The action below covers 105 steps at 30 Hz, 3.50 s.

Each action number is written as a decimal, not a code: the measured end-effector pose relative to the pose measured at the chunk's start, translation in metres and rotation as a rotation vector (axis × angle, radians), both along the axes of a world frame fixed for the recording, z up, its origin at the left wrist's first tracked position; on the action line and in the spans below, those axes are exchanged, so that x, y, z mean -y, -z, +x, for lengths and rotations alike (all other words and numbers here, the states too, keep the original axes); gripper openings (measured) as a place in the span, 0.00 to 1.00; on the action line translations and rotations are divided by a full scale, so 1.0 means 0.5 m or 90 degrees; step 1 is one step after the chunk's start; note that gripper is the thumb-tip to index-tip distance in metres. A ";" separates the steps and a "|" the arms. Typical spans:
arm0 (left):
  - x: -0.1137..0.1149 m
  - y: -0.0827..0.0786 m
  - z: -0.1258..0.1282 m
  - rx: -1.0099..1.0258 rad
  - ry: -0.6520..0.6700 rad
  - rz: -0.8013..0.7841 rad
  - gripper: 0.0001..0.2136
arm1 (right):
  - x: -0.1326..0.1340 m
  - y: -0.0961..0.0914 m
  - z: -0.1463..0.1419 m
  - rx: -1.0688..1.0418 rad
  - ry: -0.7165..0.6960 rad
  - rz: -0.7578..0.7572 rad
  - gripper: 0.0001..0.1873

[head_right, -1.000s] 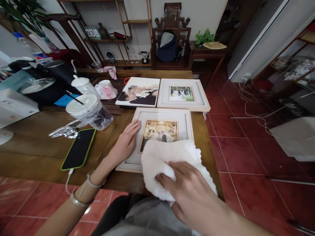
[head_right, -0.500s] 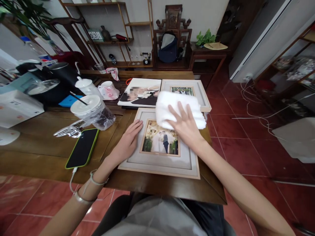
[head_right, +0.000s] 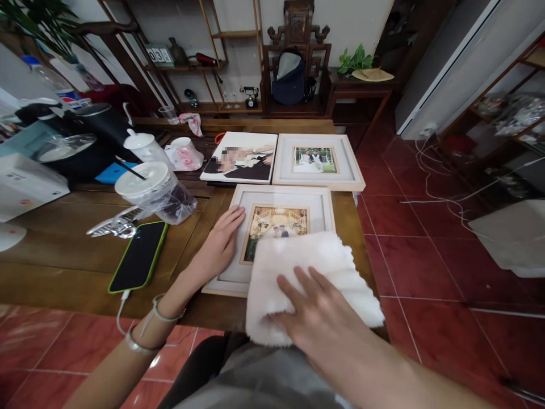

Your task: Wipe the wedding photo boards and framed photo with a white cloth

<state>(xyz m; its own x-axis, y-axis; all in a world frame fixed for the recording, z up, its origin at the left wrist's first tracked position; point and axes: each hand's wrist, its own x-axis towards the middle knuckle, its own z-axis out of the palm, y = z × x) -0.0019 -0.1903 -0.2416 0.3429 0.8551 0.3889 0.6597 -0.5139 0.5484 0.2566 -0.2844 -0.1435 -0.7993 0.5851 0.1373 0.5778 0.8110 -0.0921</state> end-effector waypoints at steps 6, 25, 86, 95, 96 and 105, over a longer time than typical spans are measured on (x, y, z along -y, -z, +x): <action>0.001 -0.001 0.000 -0.009 -0.003 -0.011 0.26 | -0.041 -0.057 0.055 -0.114 0.042 -0.104 0.29; 0.002 -0.005 0.003 0.008 0.002 -0.001 0.26 | -0.192 0.073 -0.049 0.105 0.071 0.080 0.26; -0.019 -0.015 -0.011 0.031 0.047 -0.041 0.20 | -0.231 0.062 -0.142 0.164 0.194 0.135 0.19; -0.017 -0.019 -0.006 -0.003 0.039 -0.037 0.21 | -0.079 0.029 -0.081 0.134 -0.033 -0.064 0.15; -0.017 -0.019 -0.006 -0.001 0.040 -0.037 0.21 | -0.074 0.014 -0.061 0.106 -0.044 -0.100 0.19; -0.019 -0.018 -0.008 0.042 0.051 -0.040 0.21 | -0.107 -0.028 -0.055 -0.115 0.281 0.099 0.28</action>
